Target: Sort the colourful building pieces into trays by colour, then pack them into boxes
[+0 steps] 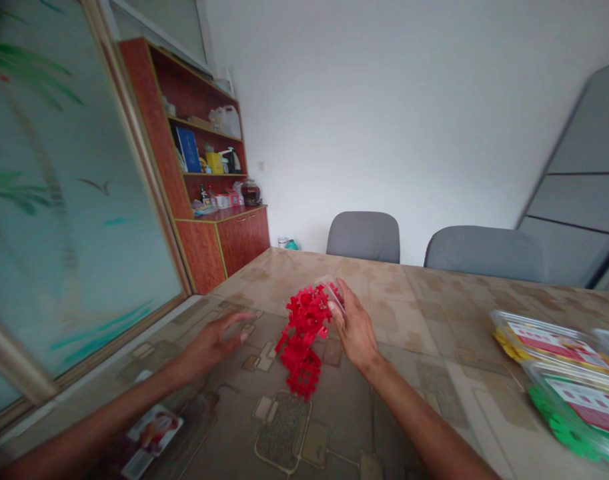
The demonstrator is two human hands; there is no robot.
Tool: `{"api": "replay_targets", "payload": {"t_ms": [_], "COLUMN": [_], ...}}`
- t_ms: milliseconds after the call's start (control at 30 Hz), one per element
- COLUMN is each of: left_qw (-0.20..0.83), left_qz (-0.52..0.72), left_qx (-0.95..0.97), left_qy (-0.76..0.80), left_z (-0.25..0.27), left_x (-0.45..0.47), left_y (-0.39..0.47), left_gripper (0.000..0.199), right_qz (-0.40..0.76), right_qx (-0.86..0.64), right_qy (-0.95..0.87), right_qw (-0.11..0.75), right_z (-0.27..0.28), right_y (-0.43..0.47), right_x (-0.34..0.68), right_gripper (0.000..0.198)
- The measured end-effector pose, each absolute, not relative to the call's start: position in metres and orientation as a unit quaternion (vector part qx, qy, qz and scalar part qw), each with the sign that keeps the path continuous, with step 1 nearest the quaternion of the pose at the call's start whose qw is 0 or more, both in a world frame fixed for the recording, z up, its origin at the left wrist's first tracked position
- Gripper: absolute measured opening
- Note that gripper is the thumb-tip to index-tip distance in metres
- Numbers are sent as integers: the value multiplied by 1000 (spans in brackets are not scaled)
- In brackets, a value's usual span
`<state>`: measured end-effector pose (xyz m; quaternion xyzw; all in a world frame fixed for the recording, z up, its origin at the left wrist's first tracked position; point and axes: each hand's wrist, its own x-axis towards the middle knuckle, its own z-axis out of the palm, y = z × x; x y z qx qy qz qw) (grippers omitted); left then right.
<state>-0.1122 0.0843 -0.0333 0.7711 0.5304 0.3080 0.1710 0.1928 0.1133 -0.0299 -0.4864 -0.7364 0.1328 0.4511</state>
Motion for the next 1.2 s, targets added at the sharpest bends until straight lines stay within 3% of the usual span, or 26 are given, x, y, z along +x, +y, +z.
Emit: {"api": "replay_targets", "payload": {"t_ms": [300,567,833,1200], "left_qw": [205,222,91,43], "left_qz": [256,97,128,137], "left_qx": [795,830,850,851], "left_qy": [510,503,503,505], "left_z": [-48,-40,-89,-71], "left_x": [-102,-155,-186,-178], "left_y": [88,26,-3,-8], "left_gripper": [44,63,67,57], "right_qz": [16,-74,-142,-164], "right_qx": [-436,-425,-387,-361], "right_qy": [-815,-826,-843,-819], "right_qw": [381,363,344,415], "right_z": [-30,-30,-28,-24], "right_y": [88,77,67,67], "right_x": [211,220,221,230], "right_gripper": [54,61,67,58]}}
